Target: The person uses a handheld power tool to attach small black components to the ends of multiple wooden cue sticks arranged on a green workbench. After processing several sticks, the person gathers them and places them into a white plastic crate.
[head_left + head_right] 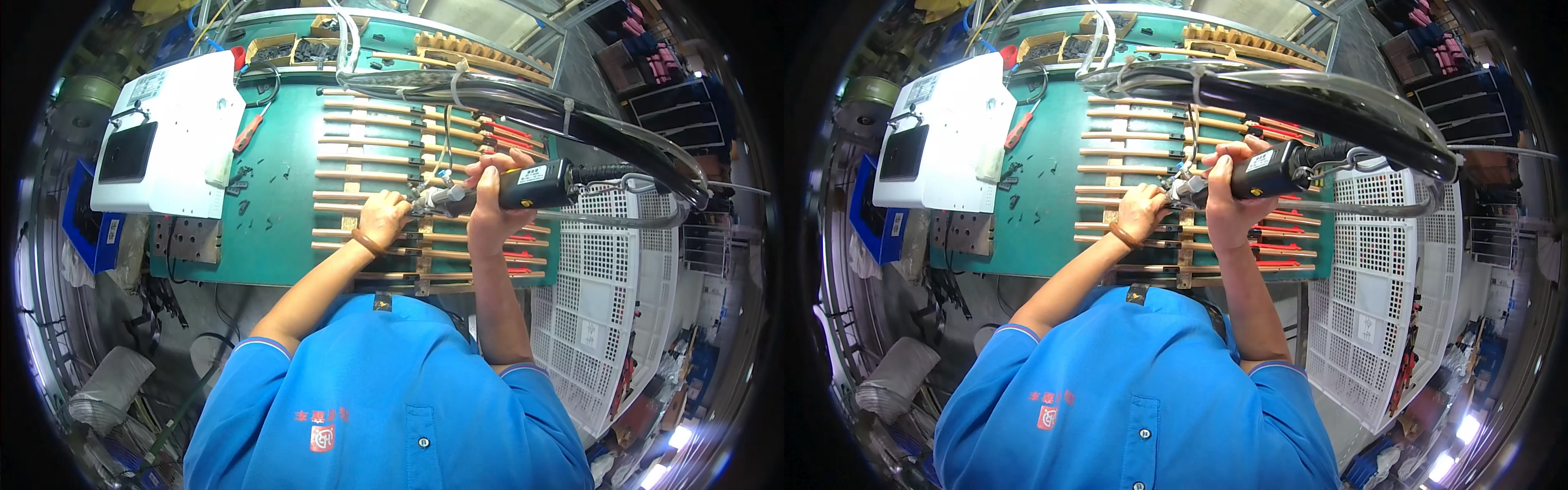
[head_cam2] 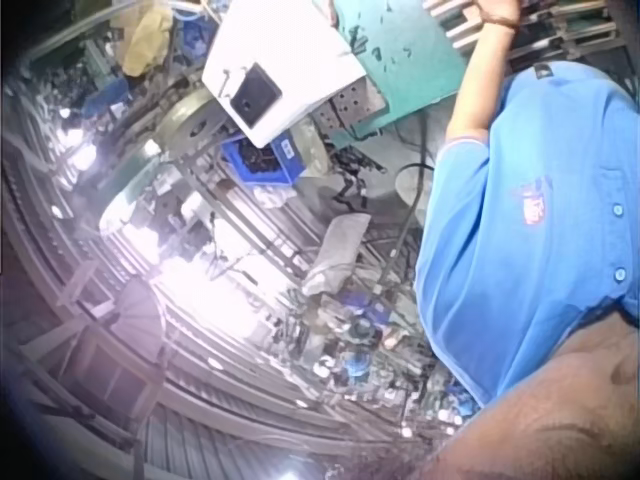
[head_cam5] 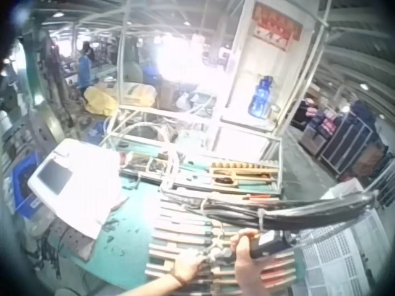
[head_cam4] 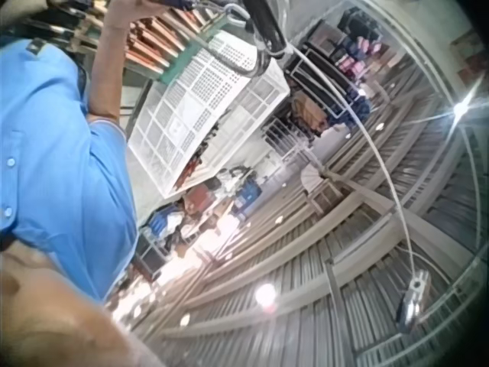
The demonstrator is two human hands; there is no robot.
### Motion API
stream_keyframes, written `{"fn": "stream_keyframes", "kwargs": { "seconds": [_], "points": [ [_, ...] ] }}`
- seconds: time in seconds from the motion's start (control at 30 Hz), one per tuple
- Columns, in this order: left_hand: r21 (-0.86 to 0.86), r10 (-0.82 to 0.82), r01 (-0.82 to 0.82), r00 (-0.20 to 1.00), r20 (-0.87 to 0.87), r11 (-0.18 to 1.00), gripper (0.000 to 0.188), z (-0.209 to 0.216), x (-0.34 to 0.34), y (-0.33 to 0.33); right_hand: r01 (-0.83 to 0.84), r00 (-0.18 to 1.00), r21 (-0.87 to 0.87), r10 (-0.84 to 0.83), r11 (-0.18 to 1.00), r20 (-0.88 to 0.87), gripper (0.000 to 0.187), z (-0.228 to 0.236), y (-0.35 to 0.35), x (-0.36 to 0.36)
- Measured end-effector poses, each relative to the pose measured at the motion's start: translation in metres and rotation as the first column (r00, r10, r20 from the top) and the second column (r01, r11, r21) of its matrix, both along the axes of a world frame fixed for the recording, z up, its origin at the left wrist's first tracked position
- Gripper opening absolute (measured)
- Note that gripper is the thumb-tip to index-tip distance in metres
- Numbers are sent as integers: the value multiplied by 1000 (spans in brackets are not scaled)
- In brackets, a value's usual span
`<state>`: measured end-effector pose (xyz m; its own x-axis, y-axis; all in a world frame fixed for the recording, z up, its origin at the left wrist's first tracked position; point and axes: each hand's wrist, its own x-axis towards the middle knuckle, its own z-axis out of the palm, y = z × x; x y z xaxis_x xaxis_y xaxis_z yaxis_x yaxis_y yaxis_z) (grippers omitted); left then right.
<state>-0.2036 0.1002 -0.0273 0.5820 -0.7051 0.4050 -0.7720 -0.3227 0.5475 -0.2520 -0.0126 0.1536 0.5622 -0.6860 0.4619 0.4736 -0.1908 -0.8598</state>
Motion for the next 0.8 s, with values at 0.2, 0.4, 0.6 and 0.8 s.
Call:
{"fn": "stream_keyframes", "kwargs": {
  "seconds": [0.2,0.4,0.6,0.8],
  "points": [
    [-22,23,-24,998,-55,999,24,-2,-4,0,-17,1000,17,17,1000,3,37,-3,-2,1],
    [9,24,-24,999,-47,1000,25,2,-8,-1,-8,999,-46,6,999,-35,34,-7,2,2],
    [-9,37,-37,999,-17,999,25,3,-8,-2,14,994,-50,-20,999,-109,34,-11,4,-3],
    [-48,36,-39,997,-64,998,25,-1,-8,2,-16,997,-20,15,1000,-71,35,-13,7,-2]
  ]
}}
